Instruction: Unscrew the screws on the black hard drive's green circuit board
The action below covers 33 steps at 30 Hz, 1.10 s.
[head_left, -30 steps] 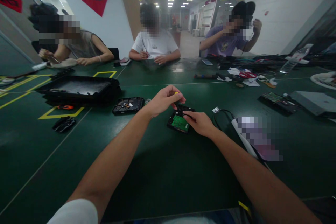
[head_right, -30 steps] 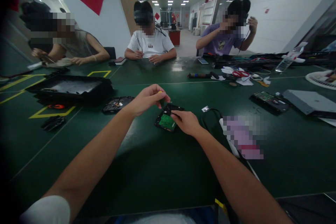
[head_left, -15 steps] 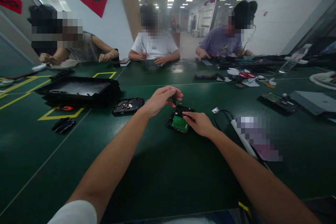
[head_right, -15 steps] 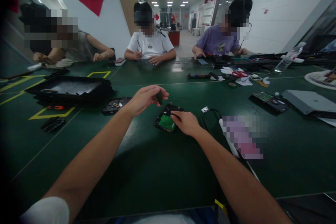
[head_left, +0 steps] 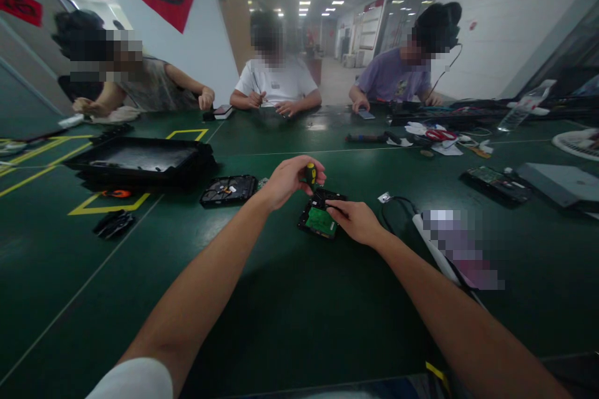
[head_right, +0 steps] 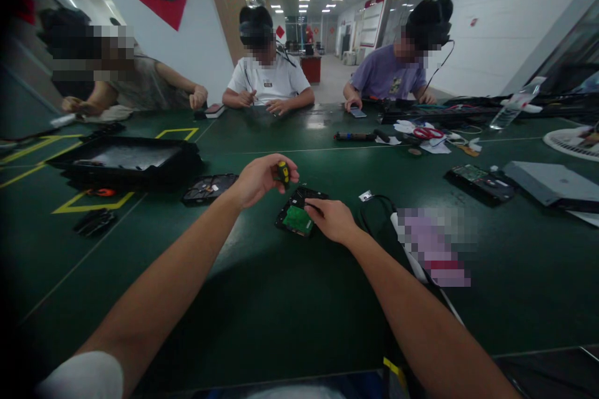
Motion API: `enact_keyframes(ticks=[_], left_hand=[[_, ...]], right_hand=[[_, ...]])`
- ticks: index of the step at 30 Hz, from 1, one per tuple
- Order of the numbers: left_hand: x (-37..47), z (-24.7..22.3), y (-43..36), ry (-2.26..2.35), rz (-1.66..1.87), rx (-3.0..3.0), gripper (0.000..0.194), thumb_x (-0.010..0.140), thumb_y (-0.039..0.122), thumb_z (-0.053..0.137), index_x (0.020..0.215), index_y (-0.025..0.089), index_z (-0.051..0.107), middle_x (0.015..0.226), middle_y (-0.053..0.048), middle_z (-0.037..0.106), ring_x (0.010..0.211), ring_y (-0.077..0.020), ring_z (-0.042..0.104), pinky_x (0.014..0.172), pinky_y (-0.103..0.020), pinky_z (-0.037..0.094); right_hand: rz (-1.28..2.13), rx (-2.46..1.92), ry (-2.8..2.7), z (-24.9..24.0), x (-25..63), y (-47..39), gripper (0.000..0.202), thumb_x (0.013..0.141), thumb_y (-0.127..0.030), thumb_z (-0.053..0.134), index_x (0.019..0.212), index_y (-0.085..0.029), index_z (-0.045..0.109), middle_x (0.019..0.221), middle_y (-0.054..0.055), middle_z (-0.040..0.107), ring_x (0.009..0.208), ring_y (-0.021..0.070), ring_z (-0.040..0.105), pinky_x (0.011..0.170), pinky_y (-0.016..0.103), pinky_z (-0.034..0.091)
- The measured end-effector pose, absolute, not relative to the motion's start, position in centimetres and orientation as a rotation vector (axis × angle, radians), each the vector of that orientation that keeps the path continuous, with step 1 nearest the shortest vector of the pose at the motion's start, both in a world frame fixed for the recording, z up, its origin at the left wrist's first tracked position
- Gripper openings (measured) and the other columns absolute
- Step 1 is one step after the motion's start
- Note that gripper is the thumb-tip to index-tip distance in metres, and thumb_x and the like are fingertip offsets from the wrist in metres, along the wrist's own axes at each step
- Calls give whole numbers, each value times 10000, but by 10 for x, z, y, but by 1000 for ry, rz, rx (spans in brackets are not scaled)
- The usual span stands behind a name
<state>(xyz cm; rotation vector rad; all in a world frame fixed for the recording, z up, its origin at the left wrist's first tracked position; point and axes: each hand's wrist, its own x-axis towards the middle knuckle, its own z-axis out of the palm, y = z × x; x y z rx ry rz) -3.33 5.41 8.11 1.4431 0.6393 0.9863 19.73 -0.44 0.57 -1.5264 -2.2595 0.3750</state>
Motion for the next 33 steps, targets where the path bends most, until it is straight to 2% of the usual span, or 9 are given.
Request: enact_keyframes(ticks=[6, 11, 19, 24, 28, 33], left_hand=[[-33, 83, 52, 694, 1007, 1541, 349, 956, 504, 663, 1019, 165, 715, 966, -97, 727, 890, -202, 694, 616, -250, 568], [-32, 82, 53, 772, 1114, 1645, 391, 941, 549, 701, 1069, 180, 678, 894, -47, 687, 813, -154, 661, 594, -211, 553], [-32, 84, 50, 760, 1022, 1697, 353, 932, 504, 725, 967, 157, 668, 898, -64, 704, 784, -146, 662, 616, -229, 560], [-30, 81, 51, 832, 1134, 1685, 348, 872, 471, 792, 931, 158, 651, 830, -42, 687, 708, -132, 629, 585, -233, 527], [-31, 81, 55, 865, 1210, 1811, 323, 878, 466, 785, 898, 159, 688, 828, -34, 677, 735, -133, 621, 645, -251, 513], [-31, 83, 54, 821, 1180, 1907, 251, 927, 415, 728, 977, 171, 700, 831, -21, 669, 730, -133, 618, 679, -267, 492]], right_hand=[[377, -1527, -2255, 5, 197, -4, 448, 1081, -489, 475, 1413, -286, 698, 1082, 58, 807, 841, 195, 717, 688, 283, 446], [372, -1515, -2257, 5, 197, -4, 440, 1084, -490, 479, 1403, -285, 703, 1046, 53, 807, 793, 182, 703, 663, 282, 420], [381, -1500, -2253, 1, 199, -3, 426, 1078, -484, 503, 1403, -290, 700, 1033, 53, 799, 760, 173, 682, 645, 277, 403], [390, -1500, -2241, 0, 199, -2, 435, 1078, -479, 501, 1411, -275, 694, 971, 50, 790, 742, 171, 667, 638, 279, 393], [402, -1502, -2243, 0, 199, -2, 433, 1075, -464, 502, 1399, -260, 703, 940, 50, 783, 723, 170, 653, 634, 284, 396], [408, -1504, -2242, 2, 198, -2, 446, 1076, -476, 491, 1415, -267, 692, 916, 42, 777, 721, 168, 650, 628, 280, 392]])
